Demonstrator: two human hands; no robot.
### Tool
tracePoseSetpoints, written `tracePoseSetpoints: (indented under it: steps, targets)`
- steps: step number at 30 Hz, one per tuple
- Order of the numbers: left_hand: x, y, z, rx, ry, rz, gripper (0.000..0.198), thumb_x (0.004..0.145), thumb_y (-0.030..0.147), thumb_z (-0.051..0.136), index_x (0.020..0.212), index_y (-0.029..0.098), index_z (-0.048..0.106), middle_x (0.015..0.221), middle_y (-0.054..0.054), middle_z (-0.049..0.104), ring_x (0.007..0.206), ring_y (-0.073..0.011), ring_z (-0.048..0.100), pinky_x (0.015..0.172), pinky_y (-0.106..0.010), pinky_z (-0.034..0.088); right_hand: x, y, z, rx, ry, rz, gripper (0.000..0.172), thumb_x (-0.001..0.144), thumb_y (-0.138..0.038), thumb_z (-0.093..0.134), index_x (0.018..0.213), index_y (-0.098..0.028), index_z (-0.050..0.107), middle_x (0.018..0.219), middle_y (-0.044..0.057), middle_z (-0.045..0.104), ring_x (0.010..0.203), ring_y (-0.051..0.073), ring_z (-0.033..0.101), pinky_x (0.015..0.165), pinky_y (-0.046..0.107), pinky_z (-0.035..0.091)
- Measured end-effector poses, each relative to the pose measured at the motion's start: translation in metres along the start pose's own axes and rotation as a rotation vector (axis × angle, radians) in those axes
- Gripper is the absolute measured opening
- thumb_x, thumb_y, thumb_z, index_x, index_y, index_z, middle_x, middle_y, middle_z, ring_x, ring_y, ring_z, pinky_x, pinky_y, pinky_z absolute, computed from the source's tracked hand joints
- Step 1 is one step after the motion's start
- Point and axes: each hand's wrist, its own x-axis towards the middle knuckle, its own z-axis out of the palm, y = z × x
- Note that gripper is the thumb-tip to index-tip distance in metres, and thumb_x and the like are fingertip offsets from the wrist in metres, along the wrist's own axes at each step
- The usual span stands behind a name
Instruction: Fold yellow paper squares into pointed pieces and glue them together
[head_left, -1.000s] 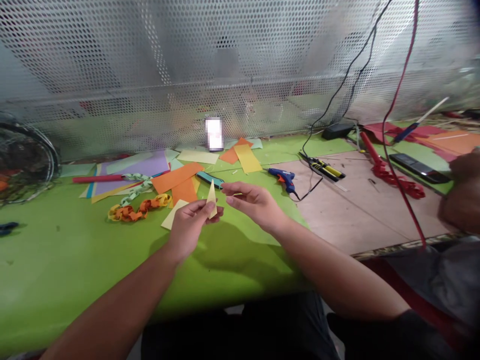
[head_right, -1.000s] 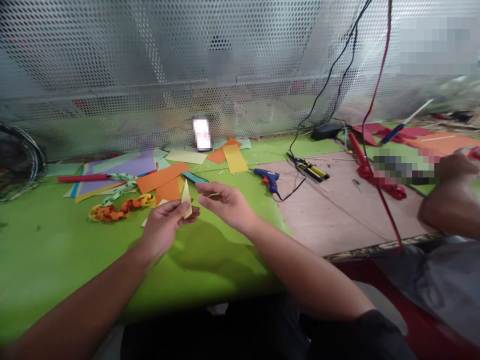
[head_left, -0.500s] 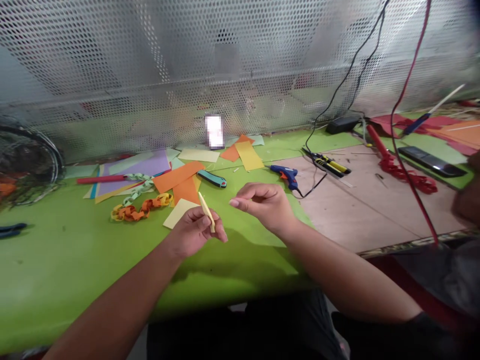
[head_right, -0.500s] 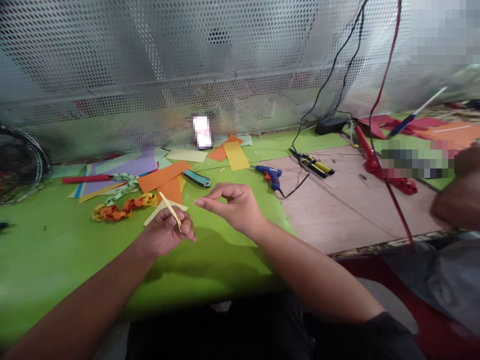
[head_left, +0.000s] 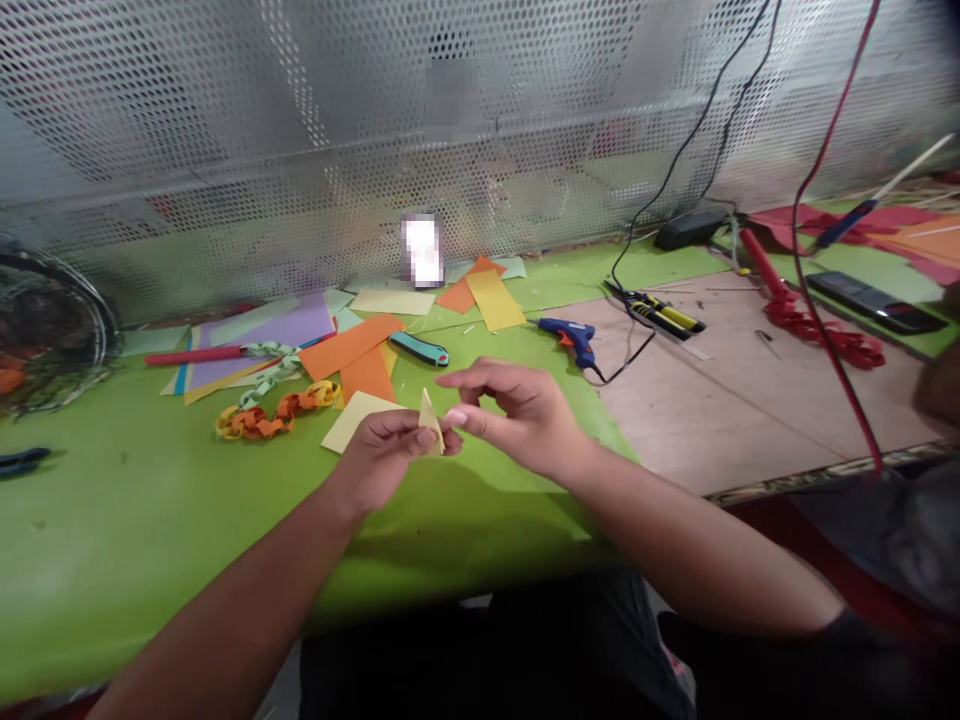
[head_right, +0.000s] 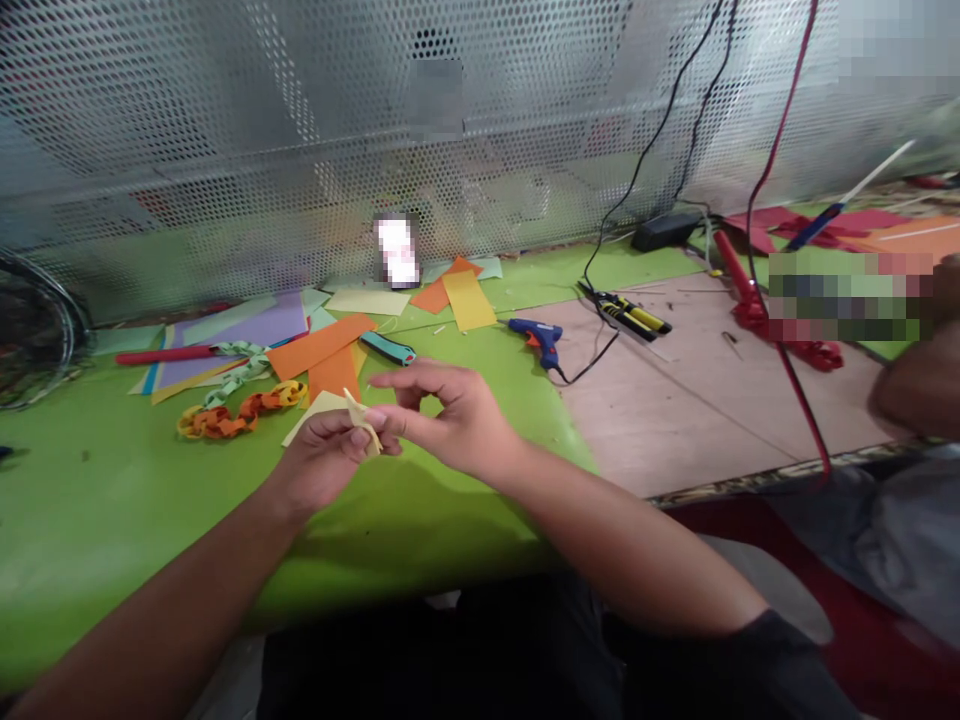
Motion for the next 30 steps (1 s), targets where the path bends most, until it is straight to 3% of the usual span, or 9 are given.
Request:
tracePoseSetpoints:
  steps: [2, 5, 9, 13, 16, 20, 25, 30]
  targets:
    - [0.000, -0.001, -0.001, 0.123, 0.008, -0.004, 0.017, 0.090, 0.040, 0.083, 0.092, 0.024, 0.088, 0.086, -0.006, 0.080, 0.081, -0.0208, 0.072, 0.083, -0.037, 0.057, -0.001, 0.001, 0.002, 0.000, -0.024, 0.018, 0.029, 0.084, -0.041, 0.090, 0.105, -0.023, 0.083, 0.076, 0.001, 0.067, 0.066, 0.015, 0.062, 0.066, 0.033, 0.054]
    - [-0.001, -0.003, -0.002, 0.261, 0.039, -0.003, 0.019, 0.092, 0.038, 0.082, 0.100, 0.023, 0.088, 0.088, -0.006, 0.080, 0.084, -0.0198, 0.070, 0.080, -0.032, 0.054, -0.003, 0.004, 0.005, 0.008, -0.035, 0.060, 0.025, 0.090, -0.044, 0.084, 0.089, -0.020, 0.079, 0.073, 0.001, 0.067, 0.060, 0.013, 0.060, 0.060, 0.031, 0.051]
    - [-0.003, -0.003, 0.003, 0.323, 0.114, 0.011, 0.020, 0.090, 0.035, 0.084, 0.106, 0.024, 0.087, 0.094, -0.005, 0.082, 0.085, -0.0188, 0.072, 0.080, -0.030, 0.057, -0.004, 0.010, 0.007, -0.064, -0.006, 0.055, 0.032, 0.089, -0.048, 0.084, 0.080, -0.019, 0.074, 0.070, 0.001, 0.066, 0.062, 0.013, 0.057, 0.060, 0.029, 0.046]
    - [-0.004, 0.000, 0.008, 0.313, 0.155, 0.120, 0.018, 0.087, 0.031, 0.087, 0.104, 0.025, 0.086, 0.096, -0.004, 0.082, 0.085, -0.0178, 0.073, 0.078, -0.029, 0.058, -0.002, 0.015, 0.008, -0.040, -0.006, 0.078, 0.036, 0.085, -0.051, 0.087, 0.079, -0.017, 0.076, 0.068, 0.001, 0.063, 0.061, 0.012, 0.051, 0.058, 0.028, 0.042]
    - [-0.001, 0.001, 0.007, 0.317, 0.195, 0.184, 0.010, 0.088, 0.029, 0.086, 0.097, 0.026, 0.087, 0.095, -0.004, 0.081, 0.083, -0.0161, 0.072, 0.075, -0.027, 0.058, 0.001, 0.019, 0.007, 0.040, -0.022, 0.174, 0.038, 0.079, -0.051, 0.091, 0.088, -0.016, 0.081, 0.067, -0.001, 0.060, 0.060, 0.011, 0.047, 0.056, 0.028, 0.038]
    - [0.001, -0.001, 0.000, 0.304, 0.255, 0.169, 0.010, 0.089, 0.031, 0.085, 0.098, 0.027, 0.087, 0.094, -0.004, 0.082, 0.081, -0.0160, 0.072, 0.072, -0.026, 0.057, 0.005, 0.025, 0.003, 0.072, -0.041, 0.281, 0.047, 0.075, -0.049, 0.094, 0.106, -0.016, 0.082, 0.068, -0.003, 0.056, 0.059, 0.010, 0.044, 0.054, 0.026, 0.034]
    - [0.001, 0.001, -0.001, 0.356, 0.184, 0.092, 0.013, 0.088, 0.030, 0.085, 0.098, 0.024, 0.085, 0.089, -0.004, 0.079, 0.083, -0.0183, 0.073, 0.077, -0.029, 0.058, 0.007, 0.026, 0.001, -0.075, -0.116, 0.176, 0.029, 0.088, -0.044, 0.083, 0.085, -0.015, 0.079, 0.071, 0.000, 0.064, 0.063, 0.011, 0.050, 0.058, 0.027, 0.040]
    - [0.001, 0.006, 0.000, 0.622, 0.146, 0.126, 0.010, 0.089, 0.028, 0.080, 0.094, 0.019, 0.080, 0.096, -0.006, 0.077, 0.089, -0.0204, 0.073, 0.085, -0.032, 0.059, 0.006, 0.030, -0.001, -0.349, -0.289, 0.025, 0.021, 0.095, -0.029, 0.074, 0.078, -0.016, 0.072, 0.068, -0.002, 0.059, 0.061, 0.010, 0.050, 0.057, 0.026, 0.037]
